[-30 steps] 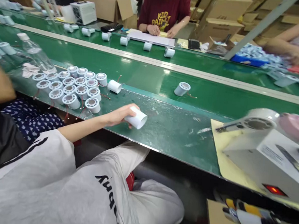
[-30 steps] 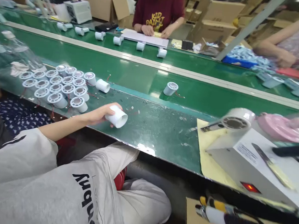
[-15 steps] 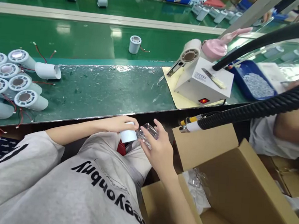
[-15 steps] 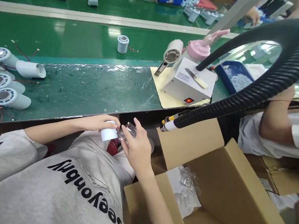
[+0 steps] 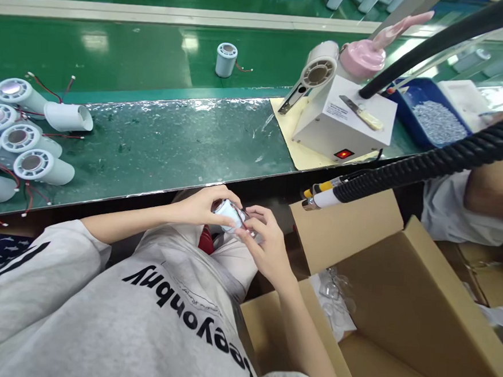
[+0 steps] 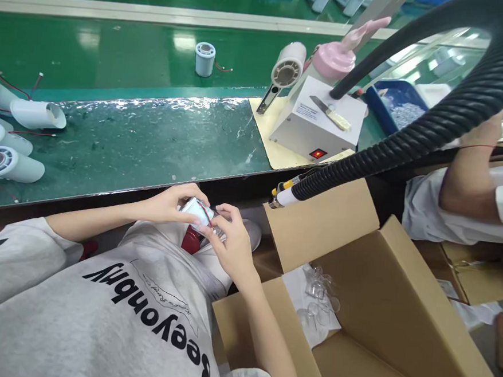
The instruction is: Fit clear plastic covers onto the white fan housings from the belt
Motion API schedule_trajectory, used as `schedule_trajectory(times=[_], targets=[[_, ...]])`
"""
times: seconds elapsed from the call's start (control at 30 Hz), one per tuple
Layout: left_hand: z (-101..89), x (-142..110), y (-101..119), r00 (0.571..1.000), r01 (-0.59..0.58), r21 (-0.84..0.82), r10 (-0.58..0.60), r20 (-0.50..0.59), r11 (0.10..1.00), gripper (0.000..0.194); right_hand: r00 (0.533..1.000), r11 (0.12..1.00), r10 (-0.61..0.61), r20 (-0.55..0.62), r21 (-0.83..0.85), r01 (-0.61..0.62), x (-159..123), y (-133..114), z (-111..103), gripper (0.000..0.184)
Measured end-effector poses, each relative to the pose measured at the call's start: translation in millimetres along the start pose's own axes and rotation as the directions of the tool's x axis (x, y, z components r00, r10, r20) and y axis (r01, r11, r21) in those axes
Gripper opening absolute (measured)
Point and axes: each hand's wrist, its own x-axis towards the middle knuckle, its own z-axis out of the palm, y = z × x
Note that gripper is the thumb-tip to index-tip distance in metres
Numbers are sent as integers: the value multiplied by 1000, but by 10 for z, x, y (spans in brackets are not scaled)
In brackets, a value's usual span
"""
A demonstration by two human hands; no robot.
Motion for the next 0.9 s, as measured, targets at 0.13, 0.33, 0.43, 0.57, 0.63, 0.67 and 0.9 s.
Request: schedule_trajectory(times=[0.13,0.33,0.43,0.57,0.63,0.67,0.9], targets=[[50,-37,-167,996,-85,61,85,8,994,64,985,981,93,-146,185,-65,5,-44,16,28],[25,-25,-151,979,-135,-34,139,150,990,67,944,878,282,-173,442,-182,17,-31,17,31],[21,-30,-90,981,-73,-126,94,172,989,67,945,822,297,-140,541,-178,-5,20,-9,28],[83,-86,-92,987,114,-373,-61,151,921,70,994,914,100,-38,398,-76,-86,58,-59,20],[113,-117,-94,980,189,-472,-133,151,861,71,999,971,26,-28,237,-19,-137,59,-76,31],[121,-128,-87,976,211,-492,-153,156,845,71,999,984,2,-42,178,5,-159,60,-81,31],[50,-135,29,965,225,-385,-150,215,895,80,997,966,-66,-34,247,73,-230,88,-77,30]])
